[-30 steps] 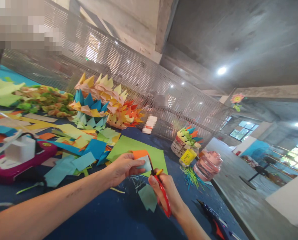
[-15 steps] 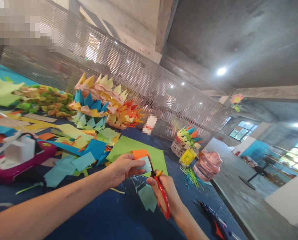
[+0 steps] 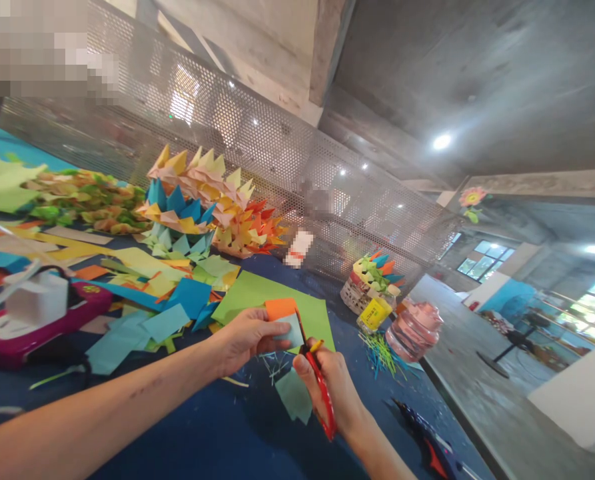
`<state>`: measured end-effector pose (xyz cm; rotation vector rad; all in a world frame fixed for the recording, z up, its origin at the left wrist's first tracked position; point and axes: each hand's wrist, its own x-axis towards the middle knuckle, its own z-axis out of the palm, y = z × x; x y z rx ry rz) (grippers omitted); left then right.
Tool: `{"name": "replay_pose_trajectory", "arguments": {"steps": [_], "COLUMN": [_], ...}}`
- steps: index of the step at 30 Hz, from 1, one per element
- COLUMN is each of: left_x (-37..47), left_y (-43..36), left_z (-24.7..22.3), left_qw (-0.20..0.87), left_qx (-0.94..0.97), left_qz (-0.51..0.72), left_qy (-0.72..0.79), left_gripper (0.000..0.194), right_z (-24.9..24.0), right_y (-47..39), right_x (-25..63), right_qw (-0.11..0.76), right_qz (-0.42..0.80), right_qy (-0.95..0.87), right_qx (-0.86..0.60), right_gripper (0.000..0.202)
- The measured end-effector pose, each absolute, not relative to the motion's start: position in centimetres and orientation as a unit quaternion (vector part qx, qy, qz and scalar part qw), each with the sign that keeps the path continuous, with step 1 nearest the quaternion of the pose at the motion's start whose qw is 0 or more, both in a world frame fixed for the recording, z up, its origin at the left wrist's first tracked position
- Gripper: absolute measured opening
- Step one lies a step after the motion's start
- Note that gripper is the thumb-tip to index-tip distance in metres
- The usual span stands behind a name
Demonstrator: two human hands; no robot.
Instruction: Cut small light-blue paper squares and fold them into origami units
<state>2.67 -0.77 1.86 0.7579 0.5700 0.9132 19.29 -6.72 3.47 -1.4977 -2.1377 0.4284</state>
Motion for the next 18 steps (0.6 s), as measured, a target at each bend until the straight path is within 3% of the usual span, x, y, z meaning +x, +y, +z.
{"name": "replay_pose_trajectory", "arguments": {"steps": [18], "left_x": [2.70], "left_y": [-0.70], "left_z": [1.41], "left_qw": [0.792], "left_qx": [0.371], "left_qz": [0.419], "left_qy": [0.243], "left_gripper": [0.022], "right_z": [2.82], "right_y": [-6.63], "right_x": [19.22], "right_qw": [0.273], "right_qz": [0.159], "right_qy": [-0.776], "right_qx": [-0.547], "right_gripper": [0.041]}}
